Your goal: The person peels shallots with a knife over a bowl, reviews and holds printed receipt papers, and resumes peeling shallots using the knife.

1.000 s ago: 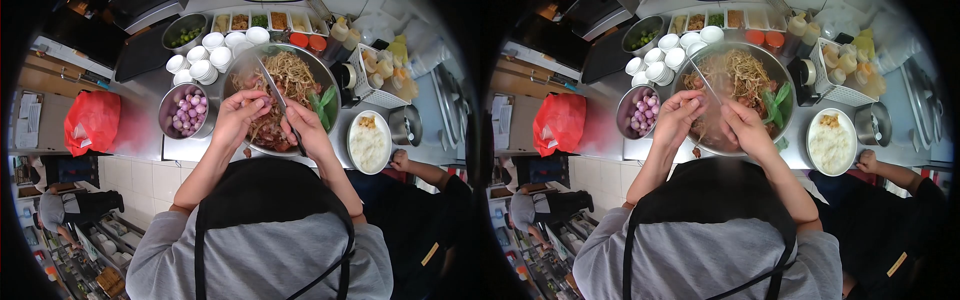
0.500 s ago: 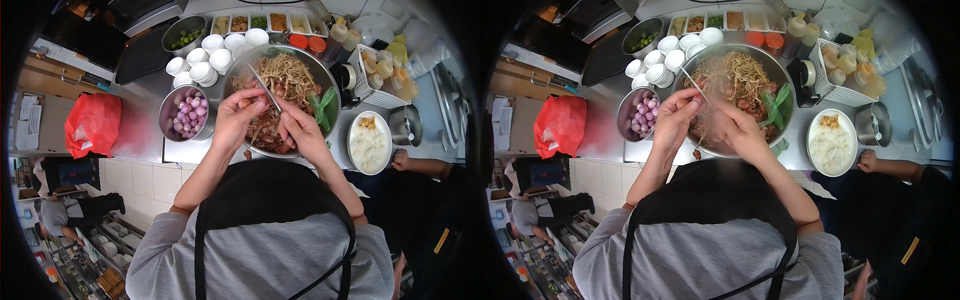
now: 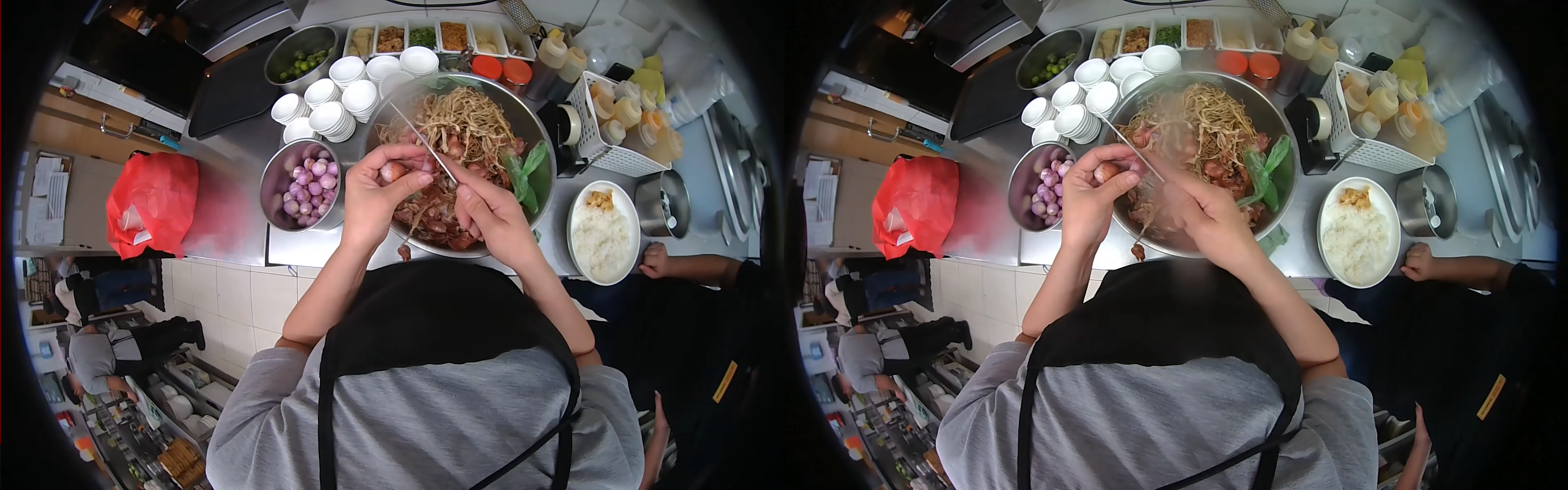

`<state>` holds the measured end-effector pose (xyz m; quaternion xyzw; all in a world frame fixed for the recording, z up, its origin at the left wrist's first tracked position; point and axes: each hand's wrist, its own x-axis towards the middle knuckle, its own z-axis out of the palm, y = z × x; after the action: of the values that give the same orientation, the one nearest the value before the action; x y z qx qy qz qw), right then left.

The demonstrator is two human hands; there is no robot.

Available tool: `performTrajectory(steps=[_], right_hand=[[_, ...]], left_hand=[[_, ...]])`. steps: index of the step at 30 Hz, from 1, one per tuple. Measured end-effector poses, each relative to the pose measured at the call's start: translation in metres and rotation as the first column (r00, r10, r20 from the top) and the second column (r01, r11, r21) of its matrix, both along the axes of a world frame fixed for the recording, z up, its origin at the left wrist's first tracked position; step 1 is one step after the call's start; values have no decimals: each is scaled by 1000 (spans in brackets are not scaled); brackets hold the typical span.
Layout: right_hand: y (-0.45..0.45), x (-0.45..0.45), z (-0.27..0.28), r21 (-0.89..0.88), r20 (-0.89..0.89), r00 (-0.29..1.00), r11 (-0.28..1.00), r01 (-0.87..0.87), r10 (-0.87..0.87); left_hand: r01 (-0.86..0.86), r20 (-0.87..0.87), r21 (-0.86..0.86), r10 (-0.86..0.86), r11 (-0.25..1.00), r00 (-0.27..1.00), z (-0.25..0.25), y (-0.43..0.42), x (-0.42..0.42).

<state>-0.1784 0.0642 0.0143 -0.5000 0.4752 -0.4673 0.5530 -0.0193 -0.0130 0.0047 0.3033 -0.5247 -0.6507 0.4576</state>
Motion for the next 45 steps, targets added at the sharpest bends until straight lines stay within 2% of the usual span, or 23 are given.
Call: performTrajectory(steps=[4, 6, 9, 12, 13, 15, 16, 18, 24, 28, 30, 36, 37, 39, 42, 45], right_hand=[[1, 3, 6, 5, 28, 1000, 1000, 4, -4], [1, 7, 5, -14, 26, 999, 999, 29, -28], [-1, 8, -8, -181, -96, 995, 983, 25, -43], [-2, 5, -7, -226, -188, 979, 974, 38, -81], [-1, 3, -2, -87, -120, 989, 993, 81, -91], [-1, 3, 1, 55, -54, 992, 992, 113, -110], [-1, 4, -1, -4, -61, 991, 993, 115, -115], [1, 7, -1, -62, -68, 990, 991, 116, -121], [1, 13, -2, -209, -117, 986, 973, 94, -120], [0, 6, -4, -144, -91, 992, 987, 77, -90], [0, 7, -3, -137, -88, 992, 988, 78, -91], [3, 13, 6, -172, -86, 990, 981, 92, -108], [3, 11, 4, -123, -95, 991, 989, 83, -95], [1, 8, 0, -74, -103, 991, 994, 75, -83], [-1, 6, -2, -171, -78, 986, 976, 131, -146], [0, 7, 1, -106, -52, 989, 986, 133, -139]], left_hand=[[6, -6, -14, -6, 1000, 1000, -2, 0, 0], [-35, 74, -44, 38, 998, 996, -1, 0, -1], [-70, 77, -108, 78, 992, 994, -2, 0, -2], [-37, 15, -51, 38, 998, 999, 1, 0, -3], [-36, 15, -51, 37, 998, 999, 1, 0, -3], [-7, -72, 63, 12, 998, 997, 0, 0, -3], [-8, -71, 62, 12, 998, 997, -1, -1, -3], [56, -204, 132, -28, 990, 979, -5, -2, -3], [91, -268, 193, -37, 977, 963, -8, -1, -4], [100, -284, 234, -30, 967, 958, 1, 2, -5], [119, -282, 164, -70, 979, 957, -4, 0, -3], [58, -243, 80, -37, 995, 969, -10, -1, -4], [57, -243, 80, -36, 995, 969, -9, -1, -4], [113, -298, 164, -60, 980, 953, -7, -1, -2], [155, -341, 243, -65, 958, 938, -3, 0, -1], [176, -373, 284, -60, 943, 926, -6, -2, -1]])
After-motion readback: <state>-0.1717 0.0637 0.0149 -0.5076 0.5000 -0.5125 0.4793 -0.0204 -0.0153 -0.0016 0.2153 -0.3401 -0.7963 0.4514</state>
